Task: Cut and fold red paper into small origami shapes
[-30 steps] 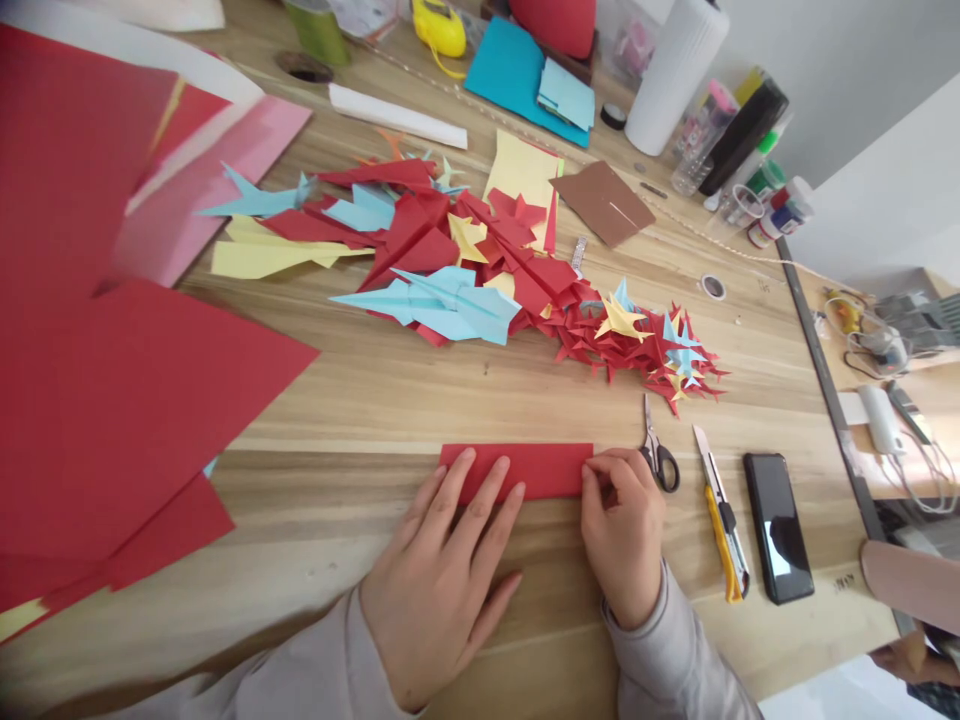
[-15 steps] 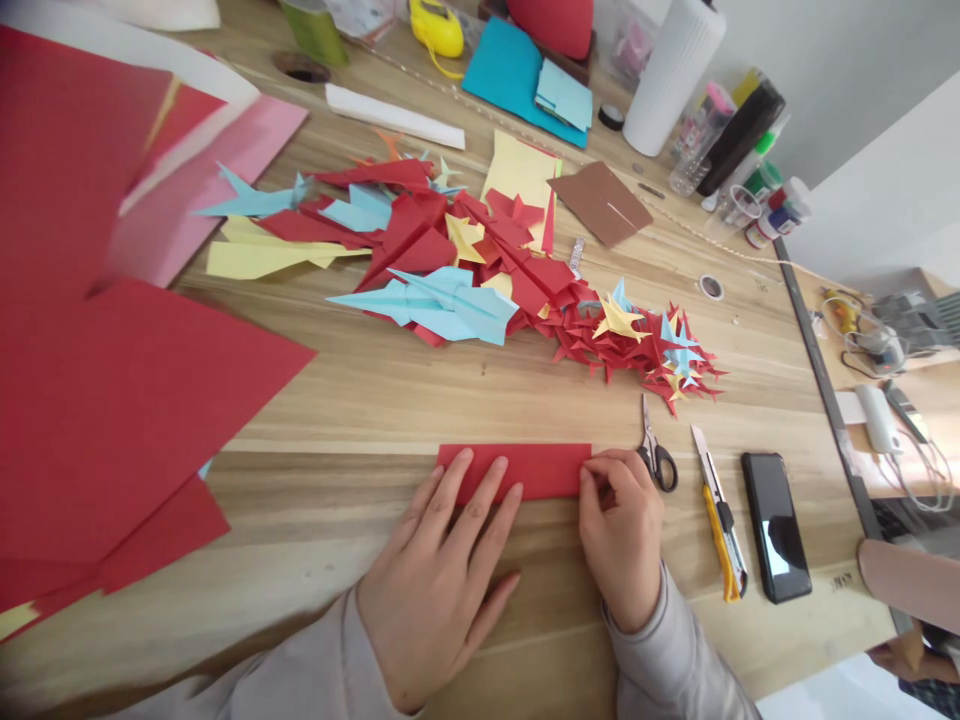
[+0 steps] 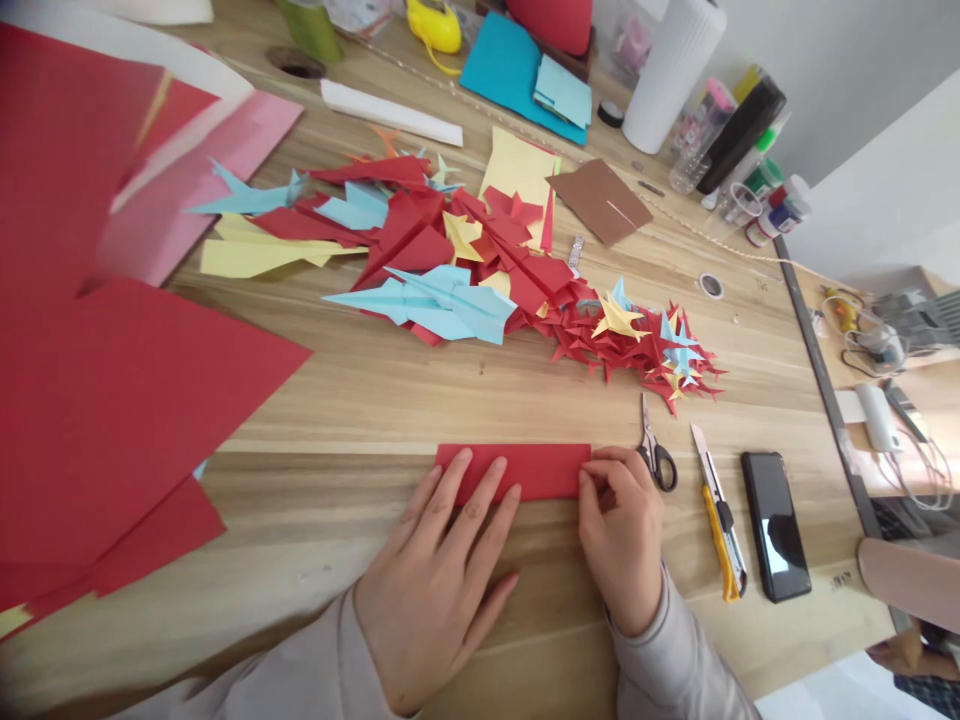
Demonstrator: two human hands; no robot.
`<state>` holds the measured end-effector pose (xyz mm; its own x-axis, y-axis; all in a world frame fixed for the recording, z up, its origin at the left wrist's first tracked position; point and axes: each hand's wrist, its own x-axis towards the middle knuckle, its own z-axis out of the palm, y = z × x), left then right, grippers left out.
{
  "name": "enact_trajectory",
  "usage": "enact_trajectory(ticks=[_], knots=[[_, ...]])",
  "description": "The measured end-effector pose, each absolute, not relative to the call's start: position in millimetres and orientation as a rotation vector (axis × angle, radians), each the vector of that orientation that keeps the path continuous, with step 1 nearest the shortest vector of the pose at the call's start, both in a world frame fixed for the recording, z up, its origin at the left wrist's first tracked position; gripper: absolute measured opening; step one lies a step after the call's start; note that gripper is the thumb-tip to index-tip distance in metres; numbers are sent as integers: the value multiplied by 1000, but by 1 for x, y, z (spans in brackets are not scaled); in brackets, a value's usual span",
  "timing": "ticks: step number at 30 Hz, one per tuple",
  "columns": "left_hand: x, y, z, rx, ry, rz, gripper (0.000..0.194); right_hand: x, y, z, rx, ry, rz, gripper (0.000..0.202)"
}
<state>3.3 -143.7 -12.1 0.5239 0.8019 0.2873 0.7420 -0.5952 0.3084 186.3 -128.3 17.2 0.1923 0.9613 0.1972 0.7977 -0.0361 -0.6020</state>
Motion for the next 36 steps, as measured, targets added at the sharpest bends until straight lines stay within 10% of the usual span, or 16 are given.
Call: enact_trajectory(ticks=[36], knots=[[4, -145, -14, 2600, 1352, 616, 62, 188, -129, 16, -1862, -1718, 338, 22]])
